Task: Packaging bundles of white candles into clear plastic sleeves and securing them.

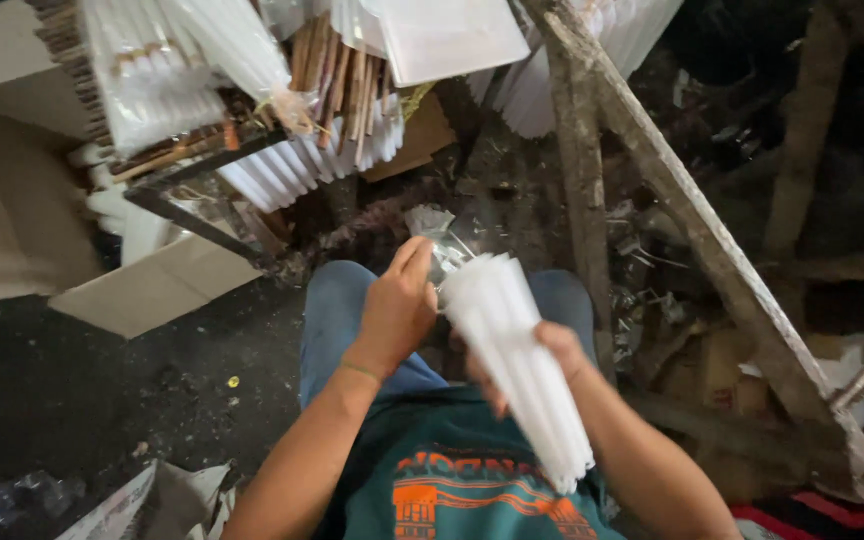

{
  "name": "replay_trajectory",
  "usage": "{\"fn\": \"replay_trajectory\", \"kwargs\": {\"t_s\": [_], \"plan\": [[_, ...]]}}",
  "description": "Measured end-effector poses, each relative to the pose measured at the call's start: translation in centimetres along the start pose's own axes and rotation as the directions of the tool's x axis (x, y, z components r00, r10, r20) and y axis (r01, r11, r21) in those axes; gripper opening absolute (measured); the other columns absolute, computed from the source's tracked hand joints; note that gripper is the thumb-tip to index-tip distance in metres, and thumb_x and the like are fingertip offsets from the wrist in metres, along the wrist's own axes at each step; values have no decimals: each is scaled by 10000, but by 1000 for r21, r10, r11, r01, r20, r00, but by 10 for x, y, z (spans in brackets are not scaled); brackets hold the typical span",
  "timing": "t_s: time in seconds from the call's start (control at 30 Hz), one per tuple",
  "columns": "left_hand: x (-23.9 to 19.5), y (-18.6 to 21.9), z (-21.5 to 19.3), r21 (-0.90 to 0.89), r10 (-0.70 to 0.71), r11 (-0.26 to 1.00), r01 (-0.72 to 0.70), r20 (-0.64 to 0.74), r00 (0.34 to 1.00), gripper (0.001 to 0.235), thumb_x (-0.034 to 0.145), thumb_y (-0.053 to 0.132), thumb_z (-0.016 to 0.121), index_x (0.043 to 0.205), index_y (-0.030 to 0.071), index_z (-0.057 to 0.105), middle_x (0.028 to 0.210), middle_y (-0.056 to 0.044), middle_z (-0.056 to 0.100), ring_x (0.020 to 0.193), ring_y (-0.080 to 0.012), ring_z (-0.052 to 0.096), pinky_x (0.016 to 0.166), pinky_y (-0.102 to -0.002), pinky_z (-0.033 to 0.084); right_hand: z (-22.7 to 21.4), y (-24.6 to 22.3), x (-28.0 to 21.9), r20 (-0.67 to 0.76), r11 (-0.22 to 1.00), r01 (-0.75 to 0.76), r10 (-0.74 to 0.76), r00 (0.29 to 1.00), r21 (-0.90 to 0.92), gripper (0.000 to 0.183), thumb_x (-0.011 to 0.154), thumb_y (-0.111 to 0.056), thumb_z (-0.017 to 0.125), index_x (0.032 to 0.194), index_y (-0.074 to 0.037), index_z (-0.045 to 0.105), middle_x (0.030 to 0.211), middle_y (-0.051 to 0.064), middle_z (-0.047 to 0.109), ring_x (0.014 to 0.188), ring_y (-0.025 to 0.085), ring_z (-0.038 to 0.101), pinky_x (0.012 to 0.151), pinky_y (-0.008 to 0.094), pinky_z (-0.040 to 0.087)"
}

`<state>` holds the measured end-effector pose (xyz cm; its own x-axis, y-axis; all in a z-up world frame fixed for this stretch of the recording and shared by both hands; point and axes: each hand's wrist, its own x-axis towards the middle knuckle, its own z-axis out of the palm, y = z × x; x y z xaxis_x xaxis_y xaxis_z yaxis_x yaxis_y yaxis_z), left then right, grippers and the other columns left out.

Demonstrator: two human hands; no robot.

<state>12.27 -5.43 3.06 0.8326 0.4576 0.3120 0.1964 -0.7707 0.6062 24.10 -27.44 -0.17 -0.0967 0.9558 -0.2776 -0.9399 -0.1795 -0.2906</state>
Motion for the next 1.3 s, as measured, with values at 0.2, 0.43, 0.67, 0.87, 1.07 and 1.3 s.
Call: {"fn": "replay_trajectory", "kwargs": {"t_s": [0.2,0.43,0.67,0.87,1.07,1.3], "plan": [[1,1,1,-577,-9,807,125,200,980,584,925,26,565,1499,129,520,1602,-127,458,719,-113,526,739,-303,521,0,27,14,435,855,-418,265,861,306,916,820,-437,771,1496,21,358,1115,289,535,916,475,682,852,601,633],[-4,13,-13,-539,109,840,-59,61,992,525,814,16,765,1330,82,695,1433,-148,625,1220,-366,651,1021,-401,541,-19,34,15,227,974,202,-222,948,106,860,901,-489,626,1358,193,370,1007,478,501,714,598,659,608,671,589],[-23,31,6,-15,157,988,-156,85,984,654,809,9,564,1460,25,500,1567,-193,463,785,-400,729,775,-464,627,7,17,4,-287,861,188,-352,891,-473,738,761,-305,725,1281,181,532,963,375,636,759,472,687,549,652,600],[-16,34,-15,-185,124,981,-62,350,928,780,741,-41,428,1519,4,397,1635,-217,342,936,-513,686,826,-540,595,63,-11,4,-537,735,-169,-299,788,-657,468,726,-217,845,1107,19,711,914,179,705,819,297,684,634,457,582],[-7,30,-17,-152,79,988,4,541,837,920,703,-65,467,1593,70,277,1682,-197,230,1088,-527,638,922,-562,569,101,-30,12,-351,215,-303,-238,906,-928,627,1022,-502,494,1498,-102,413,1219,348,655,1180,458,634,941,605,507],[-12,16,-5,-133,90,991,-16,572,815,898,698,-50,525,1559,96,316,1655,-231,272,1077,-523,651,929,-579,560,98,-22,11,-351,-18,-356,-135,927,-934,743,1055,-575,276,1628,-124,133,1265,375,620,1180,501,632,932,591,531]]}}
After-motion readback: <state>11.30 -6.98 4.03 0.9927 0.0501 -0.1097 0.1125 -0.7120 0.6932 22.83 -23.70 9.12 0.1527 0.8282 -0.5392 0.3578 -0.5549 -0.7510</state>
